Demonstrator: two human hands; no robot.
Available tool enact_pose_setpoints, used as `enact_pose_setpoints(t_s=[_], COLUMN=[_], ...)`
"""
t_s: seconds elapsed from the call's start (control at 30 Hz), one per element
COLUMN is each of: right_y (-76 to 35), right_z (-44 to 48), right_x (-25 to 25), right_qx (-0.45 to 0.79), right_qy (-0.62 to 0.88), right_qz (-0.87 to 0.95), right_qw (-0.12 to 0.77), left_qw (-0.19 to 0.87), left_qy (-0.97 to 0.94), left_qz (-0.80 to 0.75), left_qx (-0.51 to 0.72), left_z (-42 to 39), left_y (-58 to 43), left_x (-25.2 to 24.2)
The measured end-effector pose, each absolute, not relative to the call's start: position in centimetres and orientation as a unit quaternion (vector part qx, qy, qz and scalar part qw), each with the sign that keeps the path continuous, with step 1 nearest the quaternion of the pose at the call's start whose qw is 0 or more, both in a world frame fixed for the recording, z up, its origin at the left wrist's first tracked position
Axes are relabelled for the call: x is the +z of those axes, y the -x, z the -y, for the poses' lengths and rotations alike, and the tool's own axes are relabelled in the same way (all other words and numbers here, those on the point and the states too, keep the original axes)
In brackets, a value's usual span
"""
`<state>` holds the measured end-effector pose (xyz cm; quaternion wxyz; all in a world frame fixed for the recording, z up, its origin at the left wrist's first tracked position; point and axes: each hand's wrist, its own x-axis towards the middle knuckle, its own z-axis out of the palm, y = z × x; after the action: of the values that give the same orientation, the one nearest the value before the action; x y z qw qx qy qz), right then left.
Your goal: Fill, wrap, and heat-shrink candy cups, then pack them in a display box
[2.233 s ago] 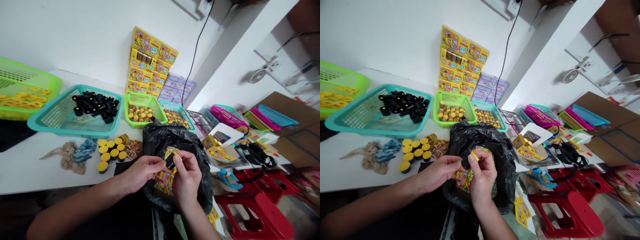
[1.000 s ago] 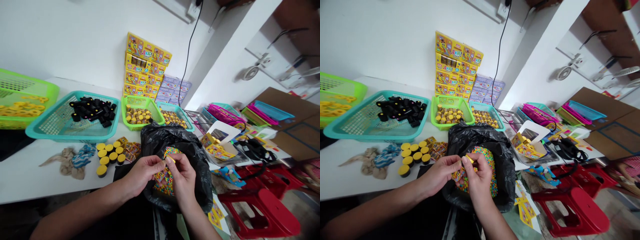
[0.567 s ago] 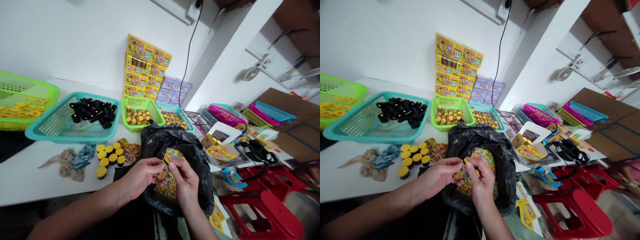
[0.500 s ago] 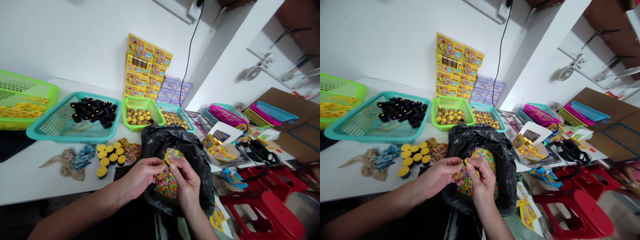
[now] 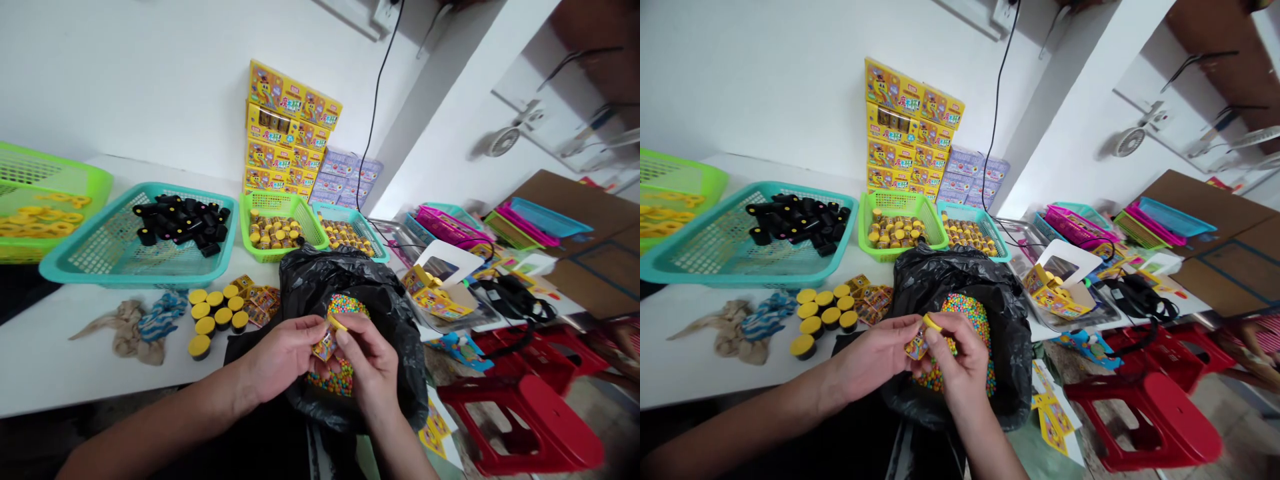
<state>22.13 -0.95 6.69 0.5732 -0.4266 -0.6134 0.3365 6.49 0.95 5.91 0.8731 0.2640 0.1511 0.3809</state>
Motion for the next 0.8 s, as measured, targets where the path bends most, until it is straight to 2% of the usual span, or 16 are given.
enact_pose_setpoints(t_s=[0.2,0.37,0.53,0.8], right_y=[-22.1,-22.5,-22.6,-22.7], right_z=[1.3,1.4,1.4,1.9], right_x=[6.7,6.9,7.3,7.8], right_qx=[0.243,0.252,0.242,0.182], right_qy=[0.412,0.409,0.404,0.45], right_qz=[0.696,0.712,0.69,0.725], right_qw=[0.536,0.512,0.55,0.488], left_qw=[0.873,0.864,0.858,0.819], left_qy=[-0.245,-0.277,-0.306,-0.294], left_qz=[-0.151,-0.181,-0.191,-0.218], left_qx=[0.395,0.378,0.365,0.441], left_z=[-1.4,-1.3,-1.7,-2.2], left_y=[-6.1,-5.8,-5.8,-6.2], left_x=[5.9,5.7,5.8,6.6])
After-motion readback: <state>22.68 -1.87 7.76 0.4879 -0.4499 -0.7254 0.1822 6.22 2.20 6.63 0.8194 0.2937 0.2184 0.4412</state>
